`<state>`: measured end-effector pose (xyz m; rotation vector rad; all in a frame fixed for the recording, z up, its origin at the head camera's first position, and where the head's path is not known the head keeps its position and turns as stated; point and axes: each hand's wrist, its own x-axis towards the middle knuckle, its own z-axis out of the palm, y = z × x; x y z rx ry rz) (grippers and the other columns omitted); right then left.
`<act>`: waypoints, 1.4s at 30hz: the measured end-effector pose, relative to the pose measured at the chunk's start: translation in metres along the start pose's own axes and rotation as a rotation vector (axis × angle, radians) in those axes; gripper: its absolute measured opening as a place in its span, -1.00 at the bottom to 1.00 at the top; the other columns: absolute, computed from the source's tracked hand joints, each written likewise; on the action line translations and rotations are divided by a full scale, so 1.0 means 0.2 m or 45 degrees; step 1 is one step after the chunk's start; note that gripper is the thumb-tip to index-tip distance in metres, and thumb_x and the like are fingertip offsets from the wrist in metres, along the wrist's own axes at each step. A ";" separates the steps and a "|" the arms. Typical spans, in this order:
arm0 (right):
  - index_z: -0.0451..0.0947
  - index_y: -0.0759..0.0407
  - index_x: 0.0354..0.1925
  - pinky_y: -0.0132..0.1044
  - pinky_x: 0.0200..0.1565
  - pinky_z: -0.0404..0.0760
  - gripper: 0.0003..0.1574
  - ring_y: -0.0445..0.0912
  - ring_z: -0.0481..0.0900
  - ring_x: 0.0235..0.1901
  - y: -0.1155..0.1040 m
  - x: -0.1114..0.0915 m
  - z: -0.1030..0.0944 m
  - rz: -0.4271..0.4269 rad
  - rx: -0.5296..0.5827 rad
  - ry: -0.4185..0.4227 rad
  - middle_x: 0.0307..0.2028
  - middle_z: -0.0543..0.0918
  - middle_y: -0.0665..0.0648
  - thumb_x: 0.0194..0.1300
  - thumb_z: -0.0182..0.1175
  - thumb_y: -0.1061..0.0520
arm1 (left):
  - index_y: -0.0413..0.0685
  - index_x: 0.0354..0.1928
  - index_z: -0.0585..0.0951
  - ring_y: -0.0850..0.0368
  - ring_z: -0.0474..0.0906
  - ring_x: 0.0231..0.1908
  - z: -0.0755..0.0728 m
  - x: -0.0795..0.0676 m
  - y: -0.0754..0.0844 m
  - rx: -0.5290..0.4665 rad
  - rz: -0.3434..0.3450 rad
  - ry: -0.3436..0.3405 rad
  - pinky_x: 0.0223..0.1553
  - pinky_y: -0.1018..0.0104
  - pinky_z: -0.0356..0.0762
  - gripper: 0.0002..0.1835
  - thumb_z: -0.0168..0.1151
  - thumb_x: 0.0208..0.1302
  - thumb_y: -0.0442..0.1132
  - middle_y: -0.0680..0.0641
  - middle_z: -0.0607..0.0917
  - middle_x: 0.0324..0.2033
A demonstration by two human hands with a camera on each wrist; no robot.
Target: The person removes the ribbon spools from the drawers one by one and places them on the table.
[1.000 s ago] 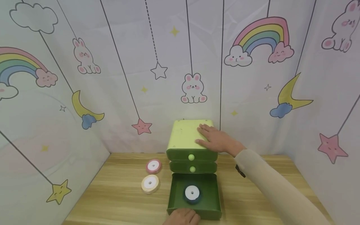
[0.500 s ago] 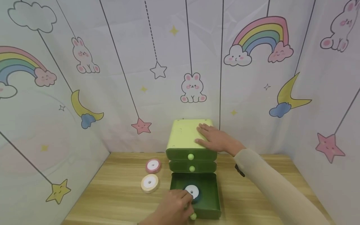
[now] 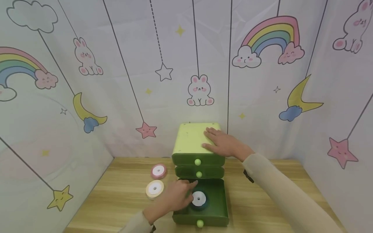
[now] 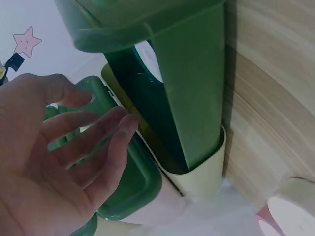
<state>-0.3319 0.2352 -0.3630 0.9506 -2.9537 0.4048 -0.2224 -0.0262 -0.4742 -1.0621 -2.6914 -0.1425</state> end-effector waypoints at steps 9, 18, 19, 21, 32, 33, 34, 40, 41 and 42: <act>-0.01 0.11 0.68 0.24 0.62 0.09 0.03 0.21 -0.03 0.68 0.01 0.00 0.00 0.014 -0.012 -0.008 0.69 0.00 0.21 0.59 -0.12 -0.45 | 0.20 0.21 0.73 0.20 0.71 -0.09 0.05 0.06 -0.02 -0.044 -0.006 -0.306 -0.24 0.35 0.67 -0.48 0.41 0.30 0.24 0.08 0.76 -0.03; 0.00 0.09 0.68 0.23 0.63 0.09 0.03 0.19 -0.03 0.69 0.01 -0.01 0.01 0.015 0.000 -0.007 0.70 0.00 0.18 0.58 -0.13 -0.47 | 0.31 0.30 0.65 0.27 0.59 -0.09 0.10 0.11 -0.02 -0.089 0.022 -0.468 -0.22 0.38 0.59 -0.30 0.55 0.11 0.28 0.11 0.68 0.07; 0.00 0.09 0.68 0.23 0.63 0.09 0.03 0.19 -0.03 0.69 0.01 -0.01 0.01 0.012 0.000 -0.003 0.70 0.00 0.18 0.58 -0.13 -0.47 | 0.32 0.31 0.65 0.27 0.59 -0.08 0.10 0.11 -0.02 -0.085 0.029 -0.477 -0.21 0.38 0.59 -0.29 0.57 0.10 0.27 0.12 0.68 0.08; 0.00 0.09 0.68 0.23 0.62 0.09 0.03 0.19 -0.03 0.69 0.01 0.00 0.01 0.007 0.005 0.006 0.70 0.00 0.18 0.58 -0.13 -0.47 | 0.32 0.32 0.63 0.26 0.60 -0.06 0.11 0.12 -0.01 -0.073 0.044 -0.497 -0.21 0.37 0.59 -0.27 0.58 0.08 0.26 0.11 0.68 0.09; -0.01 0.06 0.68 0.22 0.63 0.09 0.05 0.17 -0.04 0.69 0.00 -0.01 0.01 0.023 0.013 -0.004 0.70 -0.01 0.15 0.56 -0.15 -0.51 | 0.31 0.40 0.56 0.20 0.62 0.03 0.14 0.15 0.00 -0.027 0.120 -0.526 -0.16 0.40 0.62 -0.17 0.58 0.07 0.28 0.10 0.64 0.19; -0.01 0.06 0.68 0.22 0.63 0.09 0.05 0.17 -0.04 0.69 0.00 -0.01 0.01 0.021 0.016 -0.006 0.70 -0.01 0.15 0.56 -0.15 -0.51 | 0.31 0.41 0.55 0.20 0.63 0.03 0.14 0.15 0.00 -0.028 0.121 -0.527 -0.17 0.41 0.62 -0.16 0.58 0.06 0.28 0.10 0.64 0.20; -0.01 0.06 0.69 0.22 0.63 0.09 0.05 0.17 -0.04 0.69 0.00 -0.01 0.01 0.021 0.018 -0.006 0.70 -0.01 0.15 0.56 -0.16 -0.51 | 0.32 0.41 0.54 0.20 0.63 0.03 0.15 0.15 0.01 -0.029 0.121 -0.527 -0.18 0.41 0.62 -0.16 0.58 0.06 0.28 0.10 0.64 0.20; -0.02 0.06 0.69 0.22 0.63 0.08 0.04 0.18 -0.05 0.69 0.00 -0.01 0.01 0.026 0.010 -0.009 0.70 -0.02 0.16 0.57 -0.16 -0.49 | 0.34 0.42 0.54 0.24 0.62 -0.03 0.18 0.16 0.01 -0.036 0.128 -0.525 -0.25 0.46 0.58 -0.16 0.60 0.05 0.26 0.11 0.64 0.19; -0.02 0.06 0.69 0.22 0.63 0.08 0.04 0.18 -0.05 0.69 0.00 -0.01 0.01 0.025 0.008 -0.008 0.70 -0.02 0.16 0.58 -0.15 -0.49 | 0.33 0.41 0.54 0.24 0.62 -0.03 0.18 0.17 0.01 -0.035 0.127 -0.524 -0.25 0.46 0.58 -0.16 0.60 0.05 0.25 0.11 0.64 0.19; -0.02 0.07 0.69 0.22 0.63 0.08 0.03 0.18 -0.05 0.69 0.01 -0.01 0.01 0.025 0.004 -0.007 0.70 -0.02 0.16 0.58 -0.15 -0.48 | 0.33 0.41 0.55 0.25 0.61 -0.04 0.19 0.17 0.02 -0.030 0.129 -0.520 -0.25 0.47 0.58 -0.17 0.60 0.05 0.25 0.11 0.65 0.18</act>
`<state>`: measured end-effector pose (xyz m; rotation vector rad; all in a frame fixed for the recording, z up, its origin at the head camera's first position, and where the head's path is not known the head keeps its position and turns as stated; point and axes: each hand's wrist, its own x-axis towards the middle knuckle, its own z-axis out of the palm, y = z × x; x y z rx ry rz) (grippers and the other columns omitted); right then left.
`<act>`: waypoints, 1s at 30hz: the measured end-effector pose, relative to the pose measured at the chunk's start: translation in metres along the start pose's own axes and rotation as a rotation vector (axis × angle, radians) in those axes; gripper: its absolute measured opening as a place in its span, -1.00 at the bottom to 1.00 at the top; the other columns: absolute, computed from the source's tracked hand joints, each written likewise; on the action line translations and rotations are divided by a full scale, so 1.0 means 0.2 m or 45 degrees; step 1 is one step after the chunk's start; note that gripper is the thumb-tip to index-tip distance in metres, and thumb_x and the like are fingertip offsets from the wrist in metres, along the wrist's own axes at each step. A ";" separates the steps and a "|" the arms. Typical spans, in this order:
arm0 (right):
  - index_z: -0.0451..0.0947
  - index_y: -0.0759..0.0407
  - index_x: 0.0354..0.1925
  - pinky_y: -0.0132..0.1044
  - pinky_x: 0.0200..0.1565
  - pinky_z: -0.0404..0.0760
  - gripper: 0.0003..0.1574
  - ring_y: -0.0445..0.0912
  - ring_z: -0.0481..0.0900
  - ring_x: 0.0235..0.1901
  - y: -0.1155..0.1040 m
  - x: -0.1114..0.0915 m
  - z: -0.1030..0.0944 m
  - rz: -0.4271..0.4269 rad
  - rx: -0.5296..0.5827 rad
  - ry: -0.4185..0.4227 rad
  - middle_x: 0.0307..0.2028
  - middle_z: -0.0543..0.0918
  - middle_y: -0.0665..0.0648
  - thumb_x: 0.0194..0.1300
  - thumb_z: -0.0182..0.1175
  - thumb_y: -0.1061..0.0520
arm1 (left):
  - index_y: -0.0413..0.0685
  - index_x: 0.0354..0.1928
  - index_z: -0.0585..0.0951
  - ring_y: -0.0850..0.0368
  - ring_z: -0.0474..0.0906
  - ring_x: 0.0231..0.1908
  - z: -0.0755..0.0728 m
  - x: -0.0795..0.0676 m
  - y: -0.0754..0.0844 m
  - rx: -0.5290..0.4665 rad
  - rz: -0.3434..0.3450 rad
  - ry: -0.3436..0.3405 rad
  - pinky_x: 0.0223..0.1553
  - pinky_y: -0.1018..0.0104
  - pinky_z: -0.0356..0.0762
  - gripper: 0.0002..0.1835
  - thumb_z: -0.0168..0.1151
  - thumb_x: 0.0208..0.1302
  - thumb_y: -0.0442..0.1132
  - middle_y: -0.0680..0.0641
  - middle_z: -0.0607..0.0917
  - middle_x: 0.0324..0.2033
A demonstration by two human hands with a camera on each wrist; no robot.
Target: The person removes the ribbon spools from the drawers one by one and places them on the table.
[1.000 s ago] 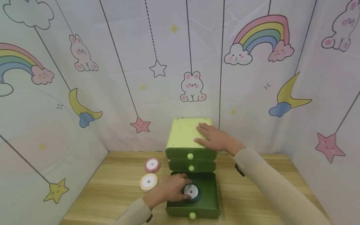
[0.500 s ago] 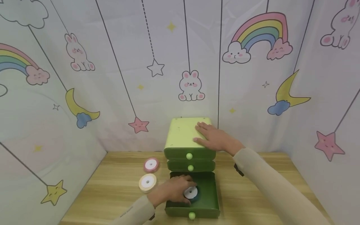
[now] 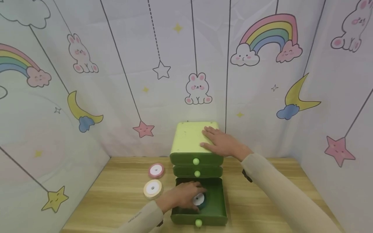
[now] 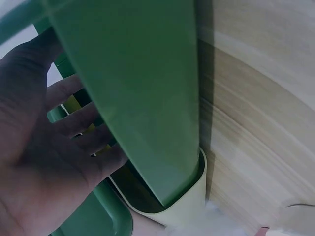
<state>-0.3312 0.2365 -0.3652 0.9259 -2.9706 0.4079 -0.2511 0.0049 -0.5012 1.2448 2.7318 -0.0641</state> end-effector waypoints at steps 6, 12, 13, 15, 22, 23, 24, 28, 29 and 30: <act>-0.02 0.08 0.69 0.22 0.63 0.07 0.03 0.19 -0.06 0.69 0.00 0.00 -0.01 0.003 0.006 -0.004 0.70 -0.03 0.17 0.59 -0.14 -0.46 | 0.29 0.37 0.59 0.28 0.60 -0.07 0.00 0.01 0.01 0.036 0.011 0.001 -0.22 0.48 0.57 -0.20 0.61 0.06 0.24 0.12 0.67 0.12; -0.02 0.07 0.69 0.22 0.63 0.07 0.04 0.18 -0.06 0.69 0.00 0.00 0.00 0.005 0.014 -0.004 0.70 -0.03 0.16 0.58 -0.14 -0.48 | 0.30 0.35 0.60 0.29 0.60 -0.07 0.00 0.00 0.01 0.049 0.014 -0.005 -0.21 0.48 0.57 -0.23 0.60 0.07 0.23 0.14 0.66 0.09; -0.02 0.07 0.69 0.22 0.63 0.08 0.04 0.18 -0.06 0.69 0.00 0.00 0.00 0.004 0.012 -0.002 0.70 -0.02 0.16 0.58 -0.14 -0.48 | 0.30 0.35 0.60 0.29 0.59 -0.07 0.00 0.00 0.01 0.049 0.014 -0.005 -0.21 0.48 0.57 -0.23 0.60 0.07 0.23 0.14 0.66 0.09; -0.02 0.07 0.69 0.22 0.63 0.07 0.04 0.18 -0.05 0.69 0.00 0.00 0.00 0.001 0.011 0.000 0.70 -0.02 0.16 0.58 -0.14 -0.48 | 0.30 0.35 0.60 0.29 0.59 -0.08 0.00 0.00 0.01 0.043 0.016 -0.003 -0.20 0.47 0.57 -0.24 0.60 0.07 0.22 0.14 0.67 0.09; -0.02 0.06 0.69 0.22 0.63 0.08 0.04 0.18 -0.05 0.69 0.01 0.01 0.00 0.000 0.003 0.009 0.70 -0.02 0.15 0.57 -0.15 -0.50 | 0.29 0.34 0.61 0.29 0.59 -0.08 0.00 0.00 0.01 0.034 0.015 -0.003 -0.20 0.47 0.57 -0.24 0.61 0.08 0.22 0.14 0.67 0.09; -0.02 0.06 0.69 0.22 0.63 0.09 0.05 0.18 -0.05 0.69 0.01 0.01 0.00 -0.001 0.003 0.010 0.70 -0.02 0.15 0.57 -0.15 -0.50 | 0.29 0.34 0.61 0.29 0.59 -0.09 0.00 0.00 0.01 0.034 0.016 -0.001 -0.20 0.47 0.57 -0.24 0.61 0.07 0.22 0.14 0.67 0.09; -0.02 0.05 0.69 0.22 0.63 0.08 0.05 0.18 -0.05 0.69 0.02 0.01 0.00 0.000 0.004 0.010 0.70 -0.02 0.15 0.57 -0.16 -0.50 | 0.29 0.34 0.61 0.29 0.59 -0.09 0.00 0.00 0.00 0.033 0.018 0.001 -0.20 0.47 0.57 -0.24 0.61 0.07 0.22 0.14 0.67 0.09; -0.03 0.04 0.69 0.22 0.63 0.09 0.06 0.17 -0.05 0.69 0.02 0.01 0.01 0.003 -0.002 0.006 0.70 -0.02 0.14 0.56 -0.17 -0.52 | 0.23 0.32 0.62 0.32 0.58 -0.12 0.00 0.01 -0.01 0.021 0.049 0.021 -0.15 0.49 0.56 -0.27 0.59 0.10 0.23 0.11 0.68 0.06; -0.03 0.05 0.69 0.23 0.63 0.09 0.06 0.18 -0.05 0.69 0.02 0.01 0.01 0.002 -0.001 0.006 0.70 -0.02 0.15 0.56 -0.17 -0.52 | 0.20 0.32 0.63 0.33 0.57 -0.13 0.01 0.01 -0.01 0.010 0.057 0.027 -0.14 0.50 0.55 -0.27 0.58 0.11 0.23 0.10 0.68 0.06; -0.03 0.05 0.69 0.23 0.63 0.09 0.07 0.18 -0.05 0.69 0.02 0.01 0.01 0.002 -0.002 0.004 0.70 -0.02 0.15 0.56 -0.18 -0.53 | 0.18 0.31 0.63 0.35 0.56 -0.15 0.01 0.01 -0.01 -0.001 0.064 0.034 -0.15 0.51 0.54 -0.27 0.58 0.12 0.23 0.10 0.68 0.04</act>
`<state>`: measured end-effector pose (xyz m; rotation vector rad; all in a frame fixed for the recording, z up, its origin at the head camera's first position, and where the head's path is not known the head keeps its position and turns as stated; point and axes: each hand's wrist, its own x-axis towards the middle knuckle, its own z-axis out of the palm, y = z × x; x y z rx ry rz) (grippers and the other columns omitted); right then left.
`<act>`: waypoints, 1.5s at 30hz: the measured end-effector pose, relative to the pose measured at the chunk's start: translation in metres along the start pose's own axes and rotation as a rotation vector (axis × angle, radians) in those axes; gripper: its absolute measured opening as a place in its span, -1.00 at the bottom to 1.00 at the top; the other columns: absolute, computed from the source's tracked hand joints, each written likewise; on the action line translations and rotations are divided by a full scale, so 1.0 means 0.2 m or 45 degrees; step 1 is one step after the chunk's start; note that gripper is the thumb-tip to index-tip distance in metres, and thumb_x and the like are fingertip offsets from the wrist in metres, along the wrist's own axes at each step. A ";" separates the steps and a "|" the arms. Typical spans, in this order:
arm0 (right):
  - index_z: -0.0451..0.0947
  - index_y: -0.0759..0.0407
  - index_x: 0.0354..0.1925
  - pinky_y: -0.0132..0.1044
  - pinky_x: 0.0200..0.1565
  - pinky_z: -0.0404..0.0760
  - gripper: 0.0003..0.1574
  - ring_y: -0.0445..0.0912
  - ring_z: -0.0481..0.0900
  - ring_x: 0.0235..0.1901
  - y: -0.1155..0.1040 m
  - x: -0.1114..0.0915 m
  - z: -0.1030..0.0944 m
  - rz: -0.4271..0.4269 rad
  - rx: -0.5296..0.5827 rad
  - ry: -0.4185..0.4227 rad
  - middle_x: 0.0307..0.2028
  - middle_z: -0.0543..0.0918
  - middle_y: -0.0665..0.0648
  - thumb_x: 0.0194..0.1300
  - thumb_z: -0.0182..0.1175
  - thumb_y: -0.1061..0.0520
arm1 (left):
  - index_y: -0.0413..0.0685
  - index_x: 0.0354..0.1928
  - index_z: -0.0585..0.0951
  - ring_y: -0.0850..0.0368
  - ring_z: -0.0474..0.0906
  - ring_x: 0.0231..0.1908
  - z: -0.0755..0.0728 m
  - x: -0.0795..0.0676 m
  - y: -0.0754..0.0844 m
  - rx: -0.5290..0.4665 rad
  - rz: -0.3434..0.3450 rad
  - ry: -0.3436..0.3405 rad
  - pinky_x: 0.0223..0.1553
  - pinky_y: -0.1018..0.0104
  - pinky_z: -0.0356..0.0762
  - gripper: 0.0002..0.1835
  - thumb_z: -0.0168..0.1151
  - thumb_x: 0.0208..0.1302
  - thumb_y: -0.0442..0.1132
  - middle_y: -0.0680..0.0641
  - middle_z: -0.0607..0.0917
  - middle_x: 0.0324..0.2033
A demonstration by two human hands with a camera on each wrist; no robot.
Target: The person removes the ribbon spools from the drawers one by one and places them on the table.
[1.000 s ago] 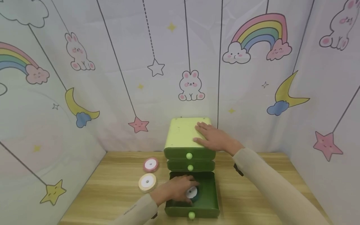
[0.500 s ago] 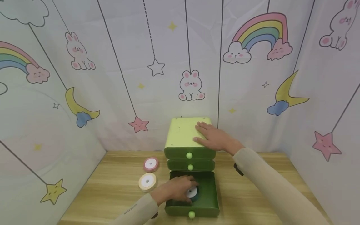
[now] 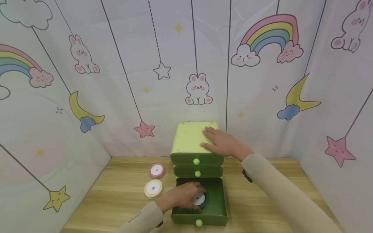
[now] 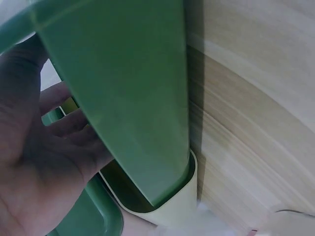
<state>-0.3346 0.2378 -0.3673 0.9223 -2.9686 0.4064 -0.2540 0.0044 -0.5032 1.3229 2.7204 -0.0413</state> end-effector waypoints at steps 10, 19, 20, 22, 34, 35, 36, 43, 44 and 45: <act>-0.01 0.07 0.68 0.23 0.62 0.10 0.05 0.19 -0.04 0.69 -0.01 -0.01 0.00 0.000 0.012 -0.001 0.70 -0.01 0.16 0.57 -0.15 -0.50 | 0.14 0.34 0.59 0.31 0.53 -0.13 -0.03 -0.02 0.01 -0.058 -0.050 0.035 -0.20 0.53 0.48 -0.26 0.54 0.17 0.23 0.07 0.67 0.02; 0.00 0.07 0.68 0.26 0.61 0.12 0.04 0.21 -0.02 0.68 -0.01 -0.02 0.00 0.009 0.004 0.006 0.70 -0.01 0.18 0.57 -0.14 -0.49 | 0.18 0.38 0.55 0.28 0.51 -0.10 -0.14 -0.10 0.03 -0.137 -0.108 0.077 -0.30 0.51 0.47 -0.26 0.50 0.21 0.23 0.04 0.64 0.12; 0.00 0.07 0.68 0.26 0.61 0.12 0.05 0.22 -0.02 0.68 -0.01 -0.02 0.00 0.011 0.007 0.004 0.70 -0.01 0.17 0.57 -0.14 -0.50 | 0.19 0.39 0.55 0.29 0.51 -0.10 -0.15 -0.11 0.03 -0.149 -0.109 0.077 -0.31 0.51 0.48 -0.26 0.50 0.21 0.23 0.03 0.64 0.13; -0.01 0.06 0.69 0.26 0.61 0.10 0.05 0.21 -0.03 0.68 -0.01 -0.03 0.00 0.020 0.015 -0.001 0.70 -0.02 0.16 0.56 -0.15 -0.50 | 0.18 0.40 0.55 0.29 0.52 -0.08 -0.17 -0.14 0.03 -0.158 -0.101 0.080 -0.29 0.52 0.49 -0.26 0.49 0.22 0.24 0.02 0.64 0.15; -0.01 0.07 0.69 0.26 0.62 0.08 0.04 0.21 -0.05 0.69 -0.01 -0.03 0.00 0.023 0.031 0.002 0.70 -0.02 0.17 0.57 -0.14 -0.49 | 0.04 0.38 0.58 0.37 0.47 -0.17 -0.25 -0.31 -0.09 -0.299 -0.084 0.116 -0.25 0.59 0.49 -0.25 0.50 0.22 0.20 0.00 0.65 0.13; -0.01 0.07 0.68 0.25 0.62 0.08 0.04 0.20 -0.05 0.69 -0.01 -0.02 0.00 0.018 0.031 0.005 0.70 -0.02 0.17 0.57 -0.14 -0.49 | 0.02 0.37 0.58 0.37 0.47 -0.18 -0.26 -0.33 -0.10 -0.319 -0.096 0.117 -0.26 0.58 0.49 -0.25 0.51 0.21 0.19 0.00 0.65 0.13; -0.01 0.07 0.68 0.24 0.63 0.07 0.05 0.20 -0.05 0.69 -0.01 -0.02 0.00 0.013 0.030 0.007 0.70 -0.01 0.17 0.57 -0.15 -0.49 | 0.00 0.37 0.58 0.36 0.47 -0.20 -0.27 -0.35 -0.11 -0.343 -0.107 0.121 -0.27 0.57 0.49 -0.24 0.53 0.20 0.18 -0.01 0.66 0.12; -0.01 0.07 0.68 0.21 0.64 0.06 0.05 0.17 -0.06 0.70 -0.01 0.00 -0.01 0.001 0.031 0.009 0.70 -0.01 0.16 0.57 -0.16 -0.50 | -0.11 0.31 0.62 0.32 0.53 -0.19 -0.31 -0.44 -0.24 -0.417 -0.180 0.165 -0.25 0.52 0.51 -0.23 0.56 0.15 0.15 -0.06 0.71 0.13; -0.02 0.08 0.68 0.21 0.64 0.06 0.06 0.17 -0.06 0.70 -0.01 -0.01 -0.01 -0.002 0.030 0.007 0.70 -0.02 0.16 0.57 -0.16 -0.50 | -0.12 0.28 0.64 0.30 0.55 -0.18 -0.32 -0.45 -0.26 -0.414 -0.180 0.176 -0.23 0.51 0.51 -0.26 0.57 0.14 0.14 -0.05 0.73 0.11; -0.02 0.07 0.69 0.20 0.64 0.06 0.06 0.17 -0.06 0.70 -0.01 -0.01 0.00 -0.005 0.026 0.006 0.70 -0.02 0.16 0.57 -0.17 -0.51 | -0.12 0.26 0.65 0.29 0.55 -0.17 -0.32 -0.47 -0.28 -0.409 -0.178 0.187 -0.22 0.50 0.51 -0.28 0.57 0.13 0.12 -0.05 0.74 0.08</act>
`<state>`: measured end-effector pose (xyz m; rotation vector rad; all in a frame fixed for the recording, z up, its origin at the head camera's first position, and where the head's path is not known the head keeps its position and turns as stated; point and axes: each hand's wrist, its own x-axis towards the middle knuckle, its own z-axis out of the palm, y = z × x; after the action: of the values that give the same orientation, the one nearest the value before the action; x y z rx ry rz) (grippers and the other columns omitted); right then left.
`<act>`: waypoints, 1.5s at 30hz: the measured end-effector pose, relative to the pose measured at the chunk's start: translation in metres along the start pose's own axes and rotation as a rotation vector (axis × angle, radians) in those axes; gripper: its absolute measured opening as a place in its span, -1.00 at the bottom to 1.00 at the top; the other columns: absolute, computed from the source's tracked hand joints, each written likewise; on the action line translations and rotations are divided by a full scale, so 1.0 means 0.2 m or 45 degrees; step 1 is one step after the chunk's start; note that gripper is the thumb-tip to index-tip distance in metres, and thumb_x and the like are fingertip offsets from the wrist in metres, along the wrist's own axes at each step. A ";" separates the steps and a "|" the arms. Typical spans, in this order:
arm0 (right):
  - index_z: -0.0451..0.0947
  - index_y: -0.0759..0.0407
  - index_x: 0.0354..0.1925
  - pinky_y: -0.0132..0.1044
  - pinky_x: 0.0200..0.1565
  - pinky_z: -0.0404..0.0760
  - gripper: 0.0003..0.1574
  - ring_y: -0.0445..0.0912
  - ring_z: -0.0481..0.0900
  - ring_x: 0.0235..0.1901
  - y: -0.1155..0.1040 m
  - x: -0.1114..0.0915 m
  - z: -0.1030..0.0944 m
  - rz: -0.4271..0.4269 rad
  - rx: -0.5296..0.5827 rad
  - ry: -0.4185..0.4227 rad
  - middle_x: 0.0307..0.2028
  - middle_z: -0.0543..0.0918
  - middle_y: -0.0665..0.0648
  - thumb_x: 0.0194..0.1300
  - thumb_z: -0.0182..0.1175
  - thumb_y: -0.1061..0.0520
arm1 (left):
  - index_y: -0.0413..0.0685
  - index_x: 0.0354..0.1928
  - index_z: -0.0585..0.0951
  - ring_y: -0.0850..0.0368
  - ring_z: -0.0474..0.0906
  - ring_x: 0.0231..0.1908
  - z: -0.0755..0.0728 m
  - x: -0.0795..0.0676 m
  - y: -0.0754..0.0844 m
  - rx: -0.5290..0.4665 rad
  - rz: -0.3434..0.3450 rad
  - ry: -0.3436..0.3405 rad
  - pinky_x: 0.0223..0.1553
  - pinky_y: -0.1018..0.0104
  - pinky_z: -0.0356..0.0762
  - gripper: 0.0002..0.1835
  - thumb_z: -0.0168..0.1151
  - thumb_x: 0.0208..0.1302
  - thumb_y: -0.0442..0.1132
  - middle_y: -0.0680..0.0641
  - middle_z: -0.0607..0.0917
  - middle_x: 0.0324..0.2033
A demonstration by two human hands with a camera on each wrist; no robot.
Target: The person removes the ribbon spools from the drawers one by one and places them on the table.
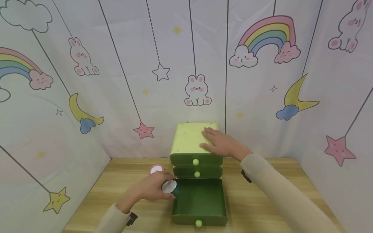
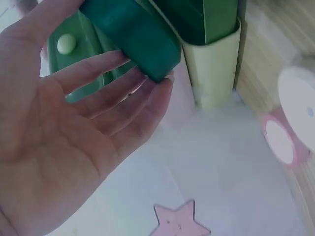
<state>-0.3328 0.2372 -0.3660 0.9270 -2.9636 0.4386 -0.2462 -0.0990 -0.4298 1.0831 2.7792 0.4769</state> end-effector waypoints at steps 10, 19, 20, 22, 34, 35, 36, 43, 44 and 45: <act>-0.02 0.11 0.68 0.21 0.64 0.06 0.03 0.19 -0.06 0.69 -0.01 -0.01 0.00 -0.005 -0.003 0.009 0.70 -0.01 0.19 0.59 -0.14 -0.45 | -0.18 0.19 0.65 0.07 0.58 0.06 -0.08 -0.10 -0.20 -0.072 0.003 0.105 0.03 0.28 0.62 -0.38 0.60 0.12 -0.08 -0.11 0.69 0.13; -0.02 0.10 0.68 0.20 0.64 0.06 0.04 0.17 -0.06 0.69 -0.01 -0.01 0.00 -0.002 -0.007 -0.001 0.70 -0.02 0.17 0.59 -0.15 -0.47 | -0.32 0.18 0.63 0.11 0.59 -0.11 -0.08 -0.14 -0.43 -0.170 -0.145 0.093 -0.10 0.27 0.59 -0.38 0.57 0.17 -0.10 -0.10 0.74 -0.04; -0.03 0.09 0.69 0.20 0.64 0.06 0.04 0.17 -0.07 0.70 -0.01 -0.01 0.00 0.000 -0.008 -0.003 0.70 -0.02 0.17 0.58 -0.16 -0.48 | -0.36 0.21 0.62 0.09 0.60 -0.10 -0.08 -0.14 -0.46 -0.156 -0.168 0.099 -0.08 0.22 0.60 -0.35 0.57 0.17 -0.09 -0.13 0.75 -0.03; -0.03 0.09 0.69 0.20 0.64 0.06 0.04 0.17 -0.07 0.70 -0.01 -0.01 0.01 0.000 -0.012 -0.005 0.70 -0.03 0.17 0.58 -0.17 -0.49 | -0.39 0.24 0.60 0.05 0.62 -0.05 -0.06 -0.14 -0.52 -0.122 -0.211 0.119 0.01 0.12 0.62 -0.31 0.57 0.15 -0.11 -0.17 0.76 0.02; -0.02 0.11 0.68 0.21 0.64 0.06 0.03 0.18 -0.07 0.69 -0.02 -0.01 -0.01 0.000 -0.007 0.011 0.70 -0.02 0.19 0.59 -0.16 -0.47 | -0.42 0.26 0.56 -0.24 0.64 0.13 -0.01 -0.16 -0.77 -0.121 -0.398 0.187 0.23 -0.23 0.59 -0.31 0.56 0.14 -0.20 -0.32 0.71 0.10; -0.01 0.11 0.68 0.21 0.64 0.06 0.03 0.18 -0.06 0.69 -0.02 -0.01 -0.01 -0.002 -0.005 0.011 0.70 -0.02 0.19 0.59 -0.16 -0.47 | -0.41 0.25 0.56 -0.22 0.64 0.11 0.00 -0.16 -0.79 -0.109 -0.407 0.191 0.22 -0.21 0.60 -0.31 0.57 0.13 -0.20 -0.31 0.71 0.09; -0.01 0.11 0.68 0.21 0.64 0.06 0.03 0.18 -0.07 0.69 -0.02 -0.01 -0.01 -0.003 -0.001 0.008 0.70 -0.02 0.19 0.59 -0.16 -0.47 | -0.40 0.24 0.57 -0.22 0.64 0.11 0.01 -0.17 -0.80 -0.101 -0.423 0.191 0.21 -0.21 0.60 -0.31 0.58 0.13 -0.19 -0.30 0.71 0.08; -0.02 0.09 0.68 0.20 0.64 0.06 0.04 0.17 -0.07 0.70 -0.03 -0.01 -0.01 0.003 0.004 -0.007 0.70 -0.03 0.17 0.59 -0.16 -0.47 | -0.42 0.28 0.55 -0.27 0.61 0.18 0.08 -0.16 -0.90 -0.063 -0.479 0.161 0.29 -0.24 0.54 -0.25 0.59 0.11 -0.16 -0.36 0.68 0.16; -0.02 0.10 0.68 0.20 0.64 0.06 0.03 0.17 -0.07 0.70 -0.03 -0.01 -0.01 0.003 0.004 -0.008 0.70 -0.03 0.17 0.59 -0.15 -0.47 | -0.42 0.29 0.54 -0.28 0.60 0.20 0.09 -0.16 -0.92 -0.068 -0.491 0.159 0.32 -0.24 0.52 -0.25 0.59 0.11 -0.17 -0.37 0.67 0.18; -0.02 0.10 0.68 0.20 0.64 0.06 0.03 0.17 -0.07 0.70 -0.03 -0.01 -0.01 0.004 0.006 -0.008 0.70 -0.02 0.17 0.59 -0.15 -0.47 | -0.42 0.30 0.54 -0.29 0.59 0.22 0.09 -0.16 -0.93 -0.068 -0.498 0.156 0.33 -0.24 0.51 -0.24 0.59 0.11 -0.17 -0.37 0.67 0.20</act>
<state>-0.3281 0.2346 -0.3634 0.9262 -2.9710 0.4441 -0.3372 -0.2457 -0.5093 0.4918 2.9590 0.5768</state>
